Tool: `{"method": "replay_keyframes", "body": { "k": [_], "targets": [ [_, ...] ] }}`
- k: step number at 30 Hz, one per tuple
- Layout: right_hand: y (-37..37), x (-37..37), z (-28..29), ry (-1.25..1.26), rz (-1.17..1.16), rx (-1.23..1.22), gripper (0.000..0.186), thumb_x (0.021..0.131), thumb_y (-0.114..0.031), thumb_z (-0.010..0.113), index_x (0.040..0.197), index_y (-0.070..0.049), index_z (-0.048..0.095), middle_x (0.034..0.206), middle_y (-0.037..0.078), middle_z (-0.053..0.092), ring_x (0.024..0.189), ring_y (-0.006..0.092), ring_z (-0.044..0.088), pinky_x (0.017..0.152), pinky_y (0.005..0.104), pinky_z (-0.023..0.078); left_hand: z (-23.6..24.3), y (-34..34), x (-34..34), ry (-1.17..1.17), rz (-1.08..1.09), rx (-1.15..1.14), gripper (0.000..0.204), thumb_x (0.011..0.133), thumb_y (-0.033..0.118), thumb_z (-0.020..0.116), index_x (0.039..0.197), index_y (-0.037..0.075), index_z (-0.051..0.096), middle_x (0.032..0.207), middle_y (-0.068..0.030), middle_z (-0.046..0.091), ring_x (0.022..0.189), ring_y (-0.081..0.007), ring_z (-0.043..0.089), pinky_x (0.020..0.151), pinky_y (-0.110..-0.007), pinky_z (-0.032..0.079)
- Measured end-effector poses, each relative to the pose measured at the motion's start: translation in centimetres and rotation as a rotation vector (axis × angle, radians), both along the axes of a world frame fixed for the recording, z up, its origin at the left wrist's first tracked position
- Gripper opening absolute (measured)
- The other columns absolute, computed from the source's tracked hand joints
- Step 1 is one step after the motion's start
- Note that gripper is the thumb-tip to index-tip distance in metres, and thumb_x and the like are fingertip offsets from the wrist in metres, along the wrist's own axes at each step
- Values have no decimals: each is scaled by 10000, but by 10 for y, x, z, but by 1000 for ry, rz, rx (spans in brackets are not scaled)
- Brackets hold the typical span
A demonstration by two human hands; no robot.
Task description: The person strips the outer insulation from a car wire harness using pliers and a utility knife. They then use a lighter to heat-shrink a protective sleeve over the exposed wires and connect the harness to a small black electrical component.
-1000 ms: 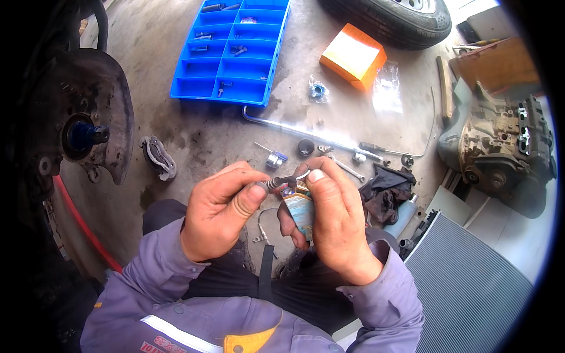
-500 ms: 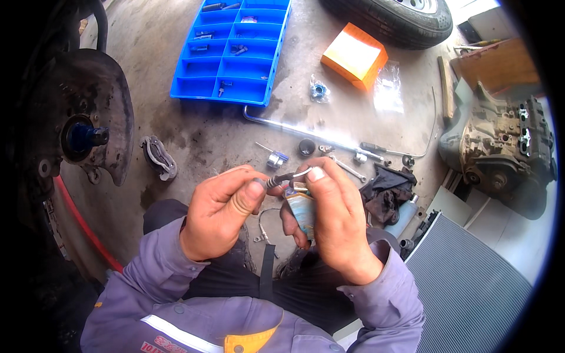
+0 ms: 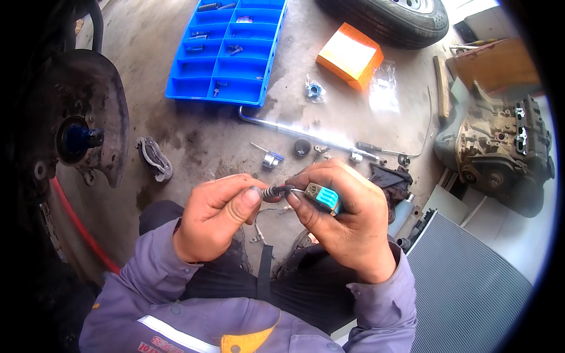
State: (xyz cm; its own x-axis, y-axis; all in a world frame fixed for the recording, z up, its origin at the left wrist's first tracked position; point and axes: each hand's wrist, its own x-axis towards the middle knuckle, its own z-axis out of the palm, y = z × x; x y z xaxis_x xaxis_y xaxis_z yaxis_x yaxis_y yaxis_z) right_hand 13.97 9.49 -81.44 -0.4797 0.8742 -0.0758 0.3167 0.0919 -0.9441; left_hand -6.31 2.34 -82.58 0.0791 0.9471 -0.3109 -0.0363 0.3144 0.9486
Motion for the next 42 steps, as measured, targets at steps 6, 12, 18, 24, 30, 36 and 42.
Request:
{"method": "replay_keyframes", "body": {
  "k": [6,12,18,24,30,36,42],
  "targets": [
    [-3,-4,-3,-27,61,119,225,734,13,810,904,-21,667,863,104,681,748,227,670,656,305,514,0,12,3,593,12,625,331,760,84,792,1061,4,680,980,-105,631,922,-276,600,780,-380,502],
    [-8,-9,-5,-3,100,192,231,711,34,795,887,-26,658,852,118,691,723,241,684,621,313,525,-5,6,5,787,-59,754,309,716,21,789,991,5,651,927,-138,598,717,-300,605,625,-379,497],
    [-11,-10,-8,42,59,188,202,714,41,775,865,-12,651,784,116,677,655,236,674,595,305,523,0,10,17,798,-8,649,260,790,-50,692,1005,-7,552,872,-154,537,672,-342,575,579,-412,478],
    [-24,11,3,188,-139,-25,210,721,50,776,877,-1,645,806,135,696,665,206,683,596,291,530,-14,15,-23,523,241,191,137,914,51,637,978,-16,537,787,-129,515,545,-283,505,540,-371,472],
    [-13,-1,0,19,142,378,272,682,39,783,909,-40,656,870,101,710,669,229,693,556,305,525,19,1,6,585,-242,474,209,921,209,651,928,13,577,827,-129,538,616,-299,596,523,-365,468],
    [-16,0,-9,-14,227,399,344,648,8,777,962,-43,647,869,87,700,651,231,683,530,311,506,8,8,0,708,-298,570,162,829,153,699,836,42,581,775,-105,519,612,-309,587,520,-400,467],
    [-13,-9,-15,-42,154,436,275,669,0,792,861,-42,600,716,91,651,578,242,651,506,310,482,-2,8,4,715,-148,566,176,806,123,707,755,45,558,696,-97,492,567,-307,561,492,-387,452]
  ]
}}
